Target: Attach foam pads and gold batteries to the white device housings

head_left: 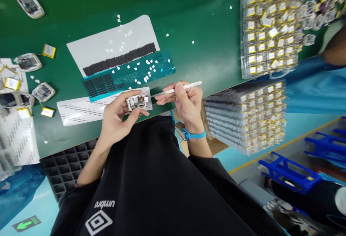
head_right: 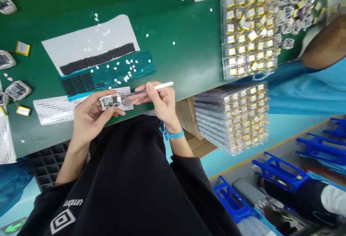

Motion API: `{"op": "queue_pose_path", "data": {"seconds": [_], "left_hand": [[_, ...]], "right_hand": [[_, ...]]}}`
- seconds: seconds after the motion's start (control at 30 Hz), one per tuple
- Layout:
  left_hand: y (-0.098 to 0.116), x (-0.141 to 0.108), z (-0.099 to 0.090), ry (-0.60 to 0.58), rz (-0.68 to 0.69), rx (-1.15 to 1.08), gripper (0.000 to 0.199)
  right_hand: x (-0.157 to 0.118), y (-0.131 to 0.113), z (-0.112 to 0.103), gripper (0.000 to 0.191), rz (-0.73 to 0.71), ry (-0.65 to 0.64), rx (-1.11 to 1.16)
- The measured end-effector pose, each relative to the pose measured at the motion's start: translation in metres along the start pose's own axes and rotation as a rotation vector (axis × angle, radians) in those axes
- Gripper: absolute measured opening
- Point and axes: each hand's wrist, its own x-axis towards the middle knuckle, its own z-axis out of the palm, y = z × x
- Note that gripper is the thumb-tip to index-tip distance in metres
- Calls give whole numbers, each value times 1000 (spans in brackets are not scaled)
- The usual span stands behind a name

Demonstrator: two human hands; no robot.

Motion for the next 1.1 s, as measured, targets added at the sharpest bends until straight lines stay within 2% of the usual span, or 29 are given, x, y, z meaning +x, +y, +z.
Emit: {"op": "queue_pose_path", "data": {"seconds": [0.07, 0.17, 0.37, 0.6, 0.8, 0.9, 1.1], "left_hand": [[12, -2, -3, -89, 4, -84, 31], [22, -5, -5, -131, 1, -134, 32], [30, -12, -5, -92, 2, -87, 34], [33, -15, -7, -75, 18, -102, 38], [33, -16, -6, -61, 18, -108, 40], [34, -16, -6, -50, 4, -108, 39], [19, -9, -5, 40, -81, -59, 26]], "right_hand": [[-7, -6, 8, 45, 0, -22, -3], [-15, -13, 19, 43, 13, -39, -64], [-19, -19, 26, 48, -2, -9, -173], [-18, -23, 29, 29, -117, -31, -63], [-19, -21, 28, 45, -27, 13, -176], [-17, -21, 29, 44, -34, 13, -208], [-13, -16, 32, 36, -88, -2, -264]]}}
